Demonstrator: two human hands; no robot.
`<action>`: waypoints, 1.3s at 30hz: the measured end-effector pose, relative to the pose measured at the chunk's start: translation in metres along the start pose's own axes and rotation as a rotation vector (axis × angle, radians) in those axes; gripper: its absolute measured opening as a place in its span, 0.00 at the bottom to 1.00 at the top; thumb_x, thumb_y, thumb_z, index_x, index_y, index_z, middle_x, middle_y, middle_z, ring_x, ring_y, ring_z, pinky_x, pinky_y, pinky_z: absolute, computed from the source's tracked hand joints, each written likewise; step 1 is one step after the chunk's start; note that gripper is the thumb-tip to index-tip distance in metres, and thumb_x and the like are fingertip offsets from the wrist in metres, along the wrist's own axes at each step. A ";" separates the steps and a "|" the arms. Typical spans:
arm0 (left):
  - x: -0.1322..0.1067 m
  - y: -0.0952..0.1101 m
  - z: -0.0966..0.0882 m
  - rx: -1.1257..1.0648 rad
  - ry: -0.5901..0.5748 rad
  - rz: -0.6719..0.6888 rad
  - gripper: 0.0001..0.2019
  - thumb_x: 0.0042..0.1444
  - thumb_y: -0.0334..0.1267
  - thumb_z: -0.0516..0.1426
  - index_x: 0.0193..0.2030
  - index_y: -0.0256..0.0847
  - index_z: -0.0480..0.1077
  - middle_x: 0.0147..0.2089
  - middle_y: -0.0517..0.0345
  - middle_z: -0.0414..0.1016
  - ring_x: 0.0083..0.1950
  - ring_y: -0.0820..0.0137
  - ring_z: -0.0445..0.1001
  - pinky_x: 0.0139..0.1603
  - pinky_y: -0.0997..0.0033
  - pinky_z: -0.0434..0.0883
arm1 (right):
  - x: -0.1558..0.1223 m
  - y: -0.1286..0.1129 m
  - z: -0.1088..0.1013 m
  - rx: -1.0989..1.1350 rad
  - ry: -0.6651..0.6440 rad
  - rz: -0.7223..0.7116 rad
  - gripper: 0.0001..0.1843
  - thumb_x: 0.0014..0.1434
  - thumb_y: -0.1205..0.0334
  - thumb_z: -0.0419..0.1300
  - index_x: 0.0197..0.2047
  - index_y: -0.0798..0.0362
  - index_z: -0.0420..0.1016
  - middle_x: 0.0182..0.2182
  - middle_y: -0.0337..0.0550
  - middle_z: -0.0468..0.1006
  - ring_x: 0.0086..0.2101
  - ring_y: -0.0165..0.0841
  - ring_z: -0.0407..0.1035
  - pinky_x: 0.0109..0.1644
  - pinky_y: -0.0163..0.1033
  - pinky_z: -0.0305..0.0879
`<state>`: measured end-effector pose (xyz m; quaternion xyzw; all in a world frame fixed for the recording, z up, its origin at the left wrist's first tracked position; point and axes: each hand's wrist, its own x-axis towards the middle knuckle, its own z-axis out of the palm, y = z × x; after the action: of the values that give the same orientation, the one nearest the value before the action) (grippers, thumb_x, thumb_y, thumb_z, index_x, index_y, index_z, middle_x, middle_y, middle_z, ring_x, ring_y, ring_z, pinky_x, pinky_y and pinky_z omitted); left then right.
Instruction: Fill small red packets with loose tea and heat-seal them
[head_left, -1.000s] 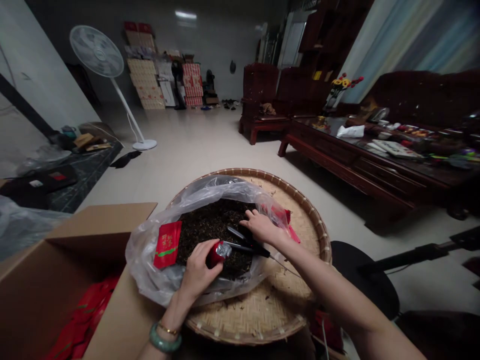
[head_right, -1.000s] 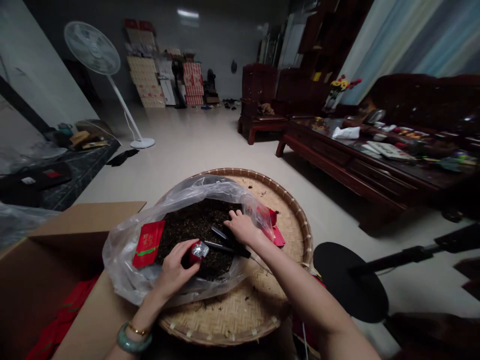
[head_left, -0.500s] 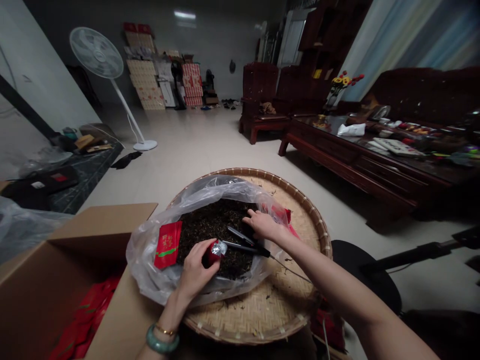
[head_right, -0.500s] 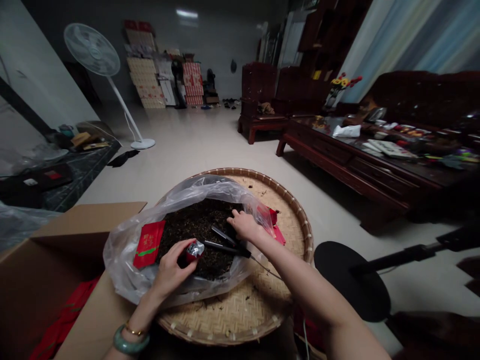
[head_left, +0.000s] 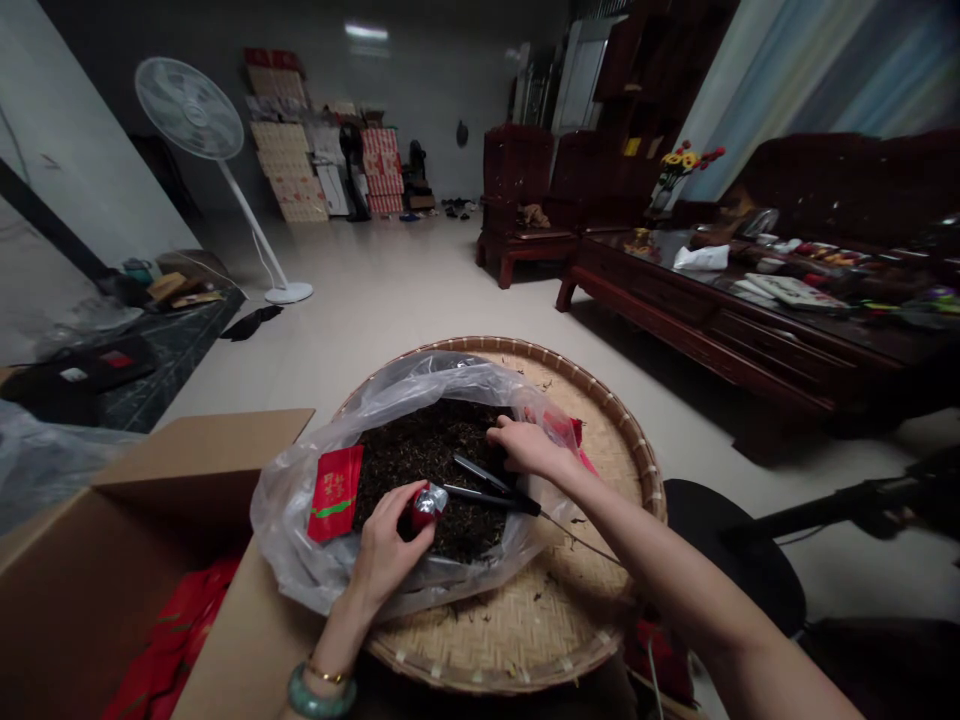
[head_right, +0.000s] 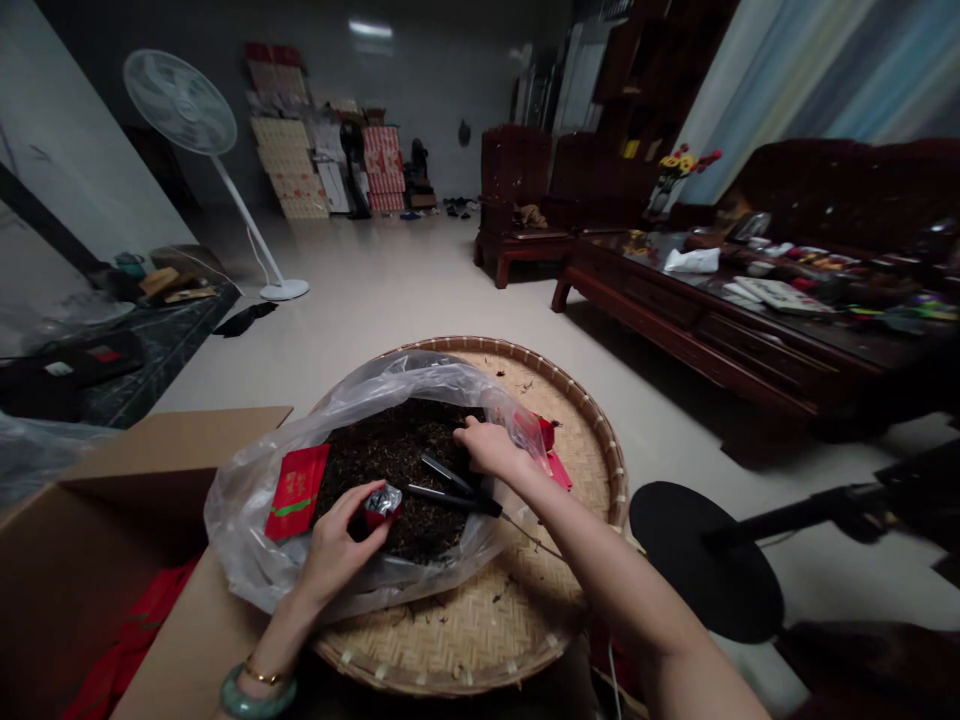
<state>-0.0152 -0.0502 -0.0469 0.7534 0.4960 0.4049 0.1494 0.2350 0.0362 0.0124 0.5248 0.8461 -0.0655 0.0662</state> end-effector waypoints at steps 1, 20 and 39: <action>0.000 0.000 0.000 0.000 0.004 0.000 0.18 0.49 0.32 0.57 0.50 0.40 0.68 0.48 0.51 0.75 0.48 0.63 0.75 0.50 0.61 0.73 | 0.000 0.003 -0.001 0.022 0.021 0.001 0.18 0.47 0.69 0.63 0.44 0.50 0.71 0.42 0.44 0.70 0.36 0.34 0.71 0.36 0.34 0.64; 0.001 -0.002 -0.001 0.015 0.025 -0.008 0.17 0.51 0.34 0.57 0.49 0.40 0.68 0.47 0.51 0.75 0.47 0.63 0.75 0.49 0.61 0.73 | 0.020 -0.024 0.018 1.927 0.319 0.373 0.10 0.52 0.58 0.62 0.33 0.51 0.65 0.27 0.34 0.69 0.23 0.25 0.67 0.21 0.29 0.66; -0.008 -0.005 0.000 0.007 0.059 0.016 0.17 0.52 0.33 0.57 0.50 0.40 0.68 0.47 0.51 0.75 0.47 0.64 0.75 0.49 0.63 0.73 | 0.038 -0.088 0.029 2.814 -0.036 0.155 0.14 0.61 0.61 0.46 0.41 0.58 0.70 0.33 0.49 0.79 0.39 0.38 0.74 0.42 0.47 0.70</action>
<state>-0.0197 -0.0553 -0.0534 0.7455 0.4958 0.4264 0.1288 0.1406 0.0251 -0.0190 0.1948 0.0420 -0.8472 -0.4924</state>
